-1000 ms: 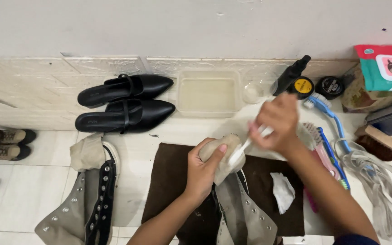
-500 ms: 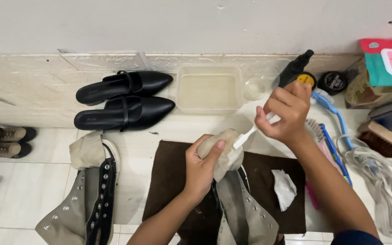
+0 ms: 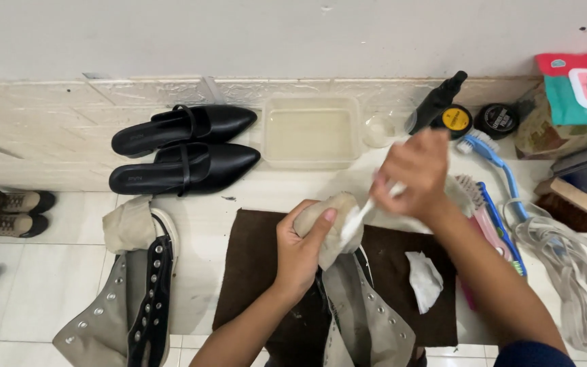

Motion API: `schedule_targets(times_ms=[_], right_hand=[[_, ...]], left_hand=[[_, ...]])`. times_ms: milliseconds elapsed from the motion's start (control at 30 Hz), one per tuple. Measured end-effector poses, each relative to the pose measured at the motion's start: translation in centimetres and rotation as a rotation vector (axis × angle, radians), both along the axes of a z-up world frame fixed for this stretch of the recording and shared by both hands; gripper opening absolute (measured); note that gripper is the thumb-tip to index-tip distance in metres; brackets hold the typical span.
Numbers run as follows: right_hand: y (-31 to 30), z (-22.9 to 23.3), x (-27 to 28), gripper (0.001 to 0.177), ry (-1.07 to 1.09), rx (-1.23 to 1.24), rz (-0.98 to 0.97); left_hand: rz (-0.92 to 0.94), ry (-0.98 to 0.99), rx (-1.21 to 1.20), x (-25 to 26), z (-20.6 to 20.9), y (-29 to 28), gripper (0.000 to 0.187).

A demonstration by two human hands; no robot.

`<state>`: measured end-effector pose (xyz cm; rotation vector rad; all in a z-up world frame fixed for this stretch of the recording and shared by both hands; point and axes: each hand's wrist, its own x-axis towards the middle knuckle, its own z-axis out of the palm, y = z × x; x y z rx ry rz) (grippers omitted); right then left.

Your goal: The person cleans a black high-top sneaker by wiping the white rubber sole with a cloth and then scrubbing the beige fabric tongue with a toothbrush dipped in a cleaning solution. The shoe is rotated and repositioned throughout the process.

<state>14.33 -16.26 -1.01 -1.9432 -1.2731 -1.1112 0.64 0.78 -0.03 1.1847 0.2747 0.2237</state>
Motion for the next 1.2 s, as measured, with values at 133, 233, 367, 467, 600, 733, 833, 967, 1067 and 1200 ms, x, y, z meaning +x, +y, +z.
schedule_targets(times_ms=[133, 233, 367, 467, 600, 733, 833, 967, 1067, 1200], right_hand=[[0.7, 1.2, -1.3, 0.035, 0.018, -0.011, -0.006], [1.0, 0.5, -0.8, 0.033, 0.003, -0.022, 0.052], [-0.5, 2.8, 0.7, 0.038, 0.027, 0.029, -0.016], [-0.8, 4.5, -0.5, 0.040, -0.003, 0.040, -0.046], [-2.9, 4.8, -0.4, 0.039, 0.024, -0.020, -0.294], [-4.8, 4.4, 1.0, 0.045, 0.080, -0.175, -0.646], [-5.0, 3.5, 1.6, 0.037, 0.018, -0.246, -0.848], [-4.5, 0.9, 3.6, 0.017, -0.071, -0.303, -0.996], [-2.9, 0.8, 3.7, 0.006, -0.296, -0.353, -0.826], [-1.8, -1.1, 4.7, 0.012, -0.362, -0.329, -0.684]], left_hand=[[0.002, -0.003, -0.022, 0.0, -0.4, -0.1, 0.012], [0.000, -0.003, -0.027, 0.1, -0.2, 0.1, 0.011], [0.021, -0.004, -0.059, 0.2, 0.6, 0.2, 0.010], [0.005, -0.013, -0.048, 0.4, -0.2, 0.3, 0.011], [0.004, 0.001, -0.057, 0.6, -0.5, 0.5, 0.011], [-0.010, 0.012, -0.052, 0.6, -0.7, 0.5, 0.011], [-0.011, 0.029, -0.057, 0.8, -1.3, 0.3, 0.011], [-0.029, 0.032, -0.085, 0.9, -1.6, 0.2, 0.013], [-0.035, 0.016, -0.088, 0.6, -1.2, 0.2, 0.014], [-0.039, 0.017, -0.097, 0.6, -1.3, 0.2, 0.015]])
